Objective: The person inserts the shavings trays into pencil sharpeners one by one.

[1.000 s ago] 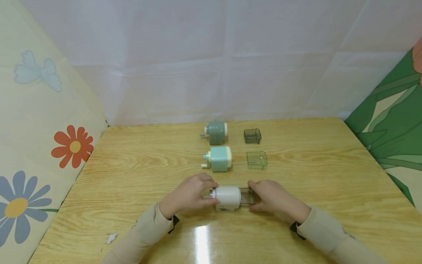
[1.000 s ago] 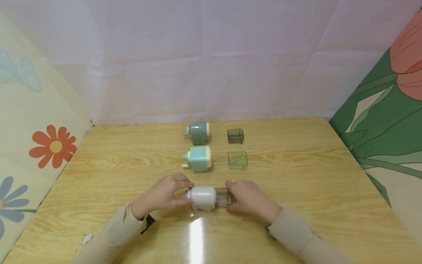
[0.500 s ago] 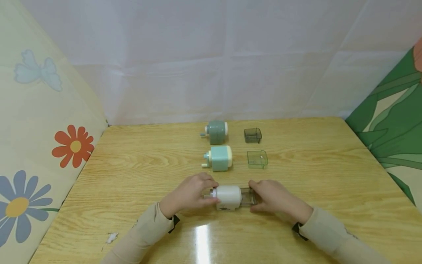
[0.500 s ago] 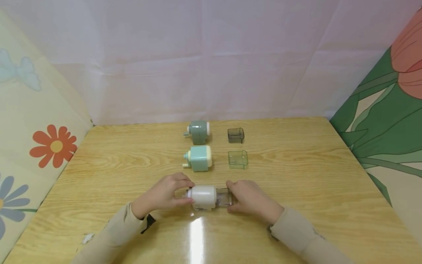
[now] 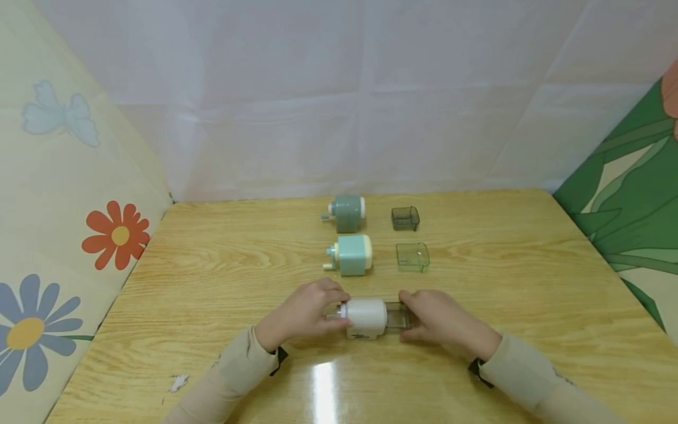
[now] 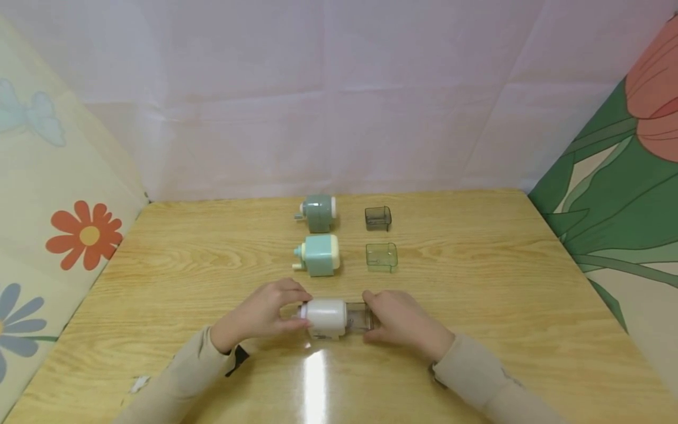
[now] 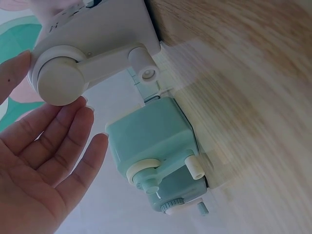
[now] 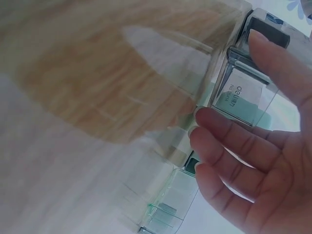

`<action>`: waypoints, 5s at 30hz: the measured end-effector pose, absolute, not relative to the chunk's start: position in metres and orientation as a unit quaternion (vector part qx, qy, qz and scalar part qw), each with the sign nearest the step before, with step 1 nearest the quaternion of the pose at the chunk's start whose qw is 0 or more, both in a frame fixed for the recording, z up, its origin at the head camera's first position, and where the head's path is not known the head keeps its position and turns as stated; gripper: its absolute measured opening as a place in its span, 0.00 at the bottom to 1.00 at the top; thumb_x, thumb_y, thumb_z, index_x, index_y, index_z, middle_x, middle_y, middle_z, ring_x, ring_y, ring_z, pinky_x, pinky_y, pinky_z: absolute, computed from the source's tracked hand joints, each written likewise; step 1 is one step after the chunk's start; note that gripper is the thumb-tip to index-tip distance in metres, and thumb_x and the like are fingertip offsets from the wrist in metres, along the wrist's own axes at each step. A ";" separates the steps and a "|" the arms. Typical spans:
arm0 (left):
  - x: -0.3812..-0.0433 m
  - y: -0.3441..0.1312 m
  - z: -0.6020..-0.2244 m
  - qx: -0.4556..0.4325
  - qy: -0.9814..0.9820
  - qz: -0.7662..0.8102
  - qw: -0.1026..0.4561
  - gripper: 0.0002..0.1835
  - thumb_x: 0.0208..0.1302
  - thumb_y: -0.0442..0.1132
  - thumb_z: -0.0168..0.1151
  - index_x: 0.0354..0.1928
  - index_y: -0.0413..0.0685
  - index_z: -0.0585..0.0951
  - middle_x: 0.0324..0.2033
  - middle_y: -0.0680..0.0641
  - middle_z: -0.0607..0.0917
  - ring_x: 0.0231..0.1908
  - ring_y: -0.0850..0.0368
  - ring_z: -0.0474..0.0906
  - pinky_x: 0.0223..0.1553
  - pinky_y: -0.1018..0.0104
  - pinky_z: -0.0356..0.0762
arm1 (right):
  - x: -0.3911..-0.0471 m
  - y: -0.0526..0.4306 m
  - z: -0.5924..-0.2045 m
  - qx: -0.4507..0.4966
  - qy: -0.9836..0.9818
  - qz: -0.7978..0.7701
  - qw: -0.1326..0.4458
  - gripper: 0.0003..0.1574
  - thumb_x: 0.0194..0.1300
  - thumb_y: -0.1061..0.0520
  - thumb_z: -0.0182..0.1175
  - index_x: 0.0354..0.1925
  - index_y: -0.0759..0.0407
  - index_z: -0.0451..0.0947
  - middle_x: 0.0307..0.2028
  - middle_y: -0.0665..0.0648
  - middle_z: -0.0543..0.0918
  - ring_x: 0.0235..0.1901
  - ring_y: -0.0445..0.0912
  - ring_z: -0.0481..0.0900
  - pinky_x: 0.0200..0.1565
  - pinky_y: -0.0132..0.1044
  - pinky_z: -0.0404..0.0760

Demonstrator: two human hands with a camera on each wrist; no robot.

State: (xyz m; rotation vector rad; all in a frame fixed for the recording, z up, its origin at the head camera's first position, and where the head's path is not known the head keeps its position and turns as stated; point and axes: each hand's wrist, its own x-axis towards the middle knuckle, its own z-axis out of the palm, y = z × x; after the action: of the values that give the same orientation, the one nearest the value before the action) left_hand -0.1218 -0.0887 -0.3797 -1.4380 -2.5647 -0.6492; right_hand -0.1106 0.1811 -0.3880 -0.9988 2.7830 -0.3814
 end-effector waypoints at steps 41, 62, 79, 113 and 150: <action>-0.120 -0.090 -0.379 -0.469 -0.851 -0.229 0.057 0.20 0.52 0.47 0.67 0.41 0.40 0.82 0.37 0.46 0.83 0.36 0.57 0.78 0.37 0.72 0.78 | -0.105 0.177 -0.387 -0.325 0.932 -0.123 0.103 0.29 0.43 0.44 0.71 0.35 0.60 0.70 0.18 0.45 0.69 0.17 0.36 0.64 0.17 0.29 0.64; -0.120 -0.089 -0.380 -0.466 -0.852 -0.229 0.057 0.19 0.52 0.47 0.68 0.41 0.40 0.82 0.36 0.47 0.83 0.36 0.58 0.78 0.37 0.75 0.77 | -0.106 0.163 -0.390 -0.343 0.931 -0.099 0.080 0.33 0.40 0.41 0.72 0.36 0.61 0.71 0.21 0.50 0.75 0.18 0.38 0.68 0.19 0.32 0.69; -0.118 -0.089 -0.378 -0.464 -0.854 -0.229 0.048 0.19 0.53 0.48 0.67 0.41 0.41 0.82 0.37 0.48 0.83 0.36 0.58 0.77 0.37 0.74 0.77 | -0.108 0.159 -0.389 -0.350 0.924 -0.122 0.093 0.39 0.39 0.40 0.72 0.42 0.64 0.72 0.26 0.52 0.79 0.21 0.38 0.71 0.22 0.32 0.72; -0.118 -0.088 -0.380 -0.476 -0.843 -0.243 0.063 0.19 0.53 0.45 0.67 0.41 0.37 0.82 0.36 0.45 0.83 0.35 0.57 0.78 0.37 0.74 0.77 | -0.108 0.160 -0.390 -0.373 0.906 -0.182 0.079 0.29 0.43 0.46 0.72 0.37 0.62 0.71 0.24 0.48 0.74 0.21 0.36 0.67 0.20 0.28 0.68; -0.123 -0.091 -0.373 -0.480 -0.843 -0.230 0.074 0.23 0.59 0.48 0.60 0.49 0.37 0.77 0.44 0.42 0.81 0.44 0.52 0.77 0.48 0.64 0.76 | -0.121 0.169 -0.388 -0.337 0.909 -0.231 0.085 0.38 0.46 0.57 0.71 0.53 0.69 0.69 0.34 0.55 0.80 0.31 0.45 0.77 0.32 0.33 0.78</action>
State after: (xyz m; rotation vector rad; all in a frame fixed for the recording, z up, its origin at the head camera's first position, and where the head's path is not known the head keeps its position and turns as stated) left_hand -0.1230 -0.0909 -0.3732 -1.4401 -2.5316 -0.6914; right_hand -0.1208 0.1690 -0.3875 -1.0056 2.7099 -0.6898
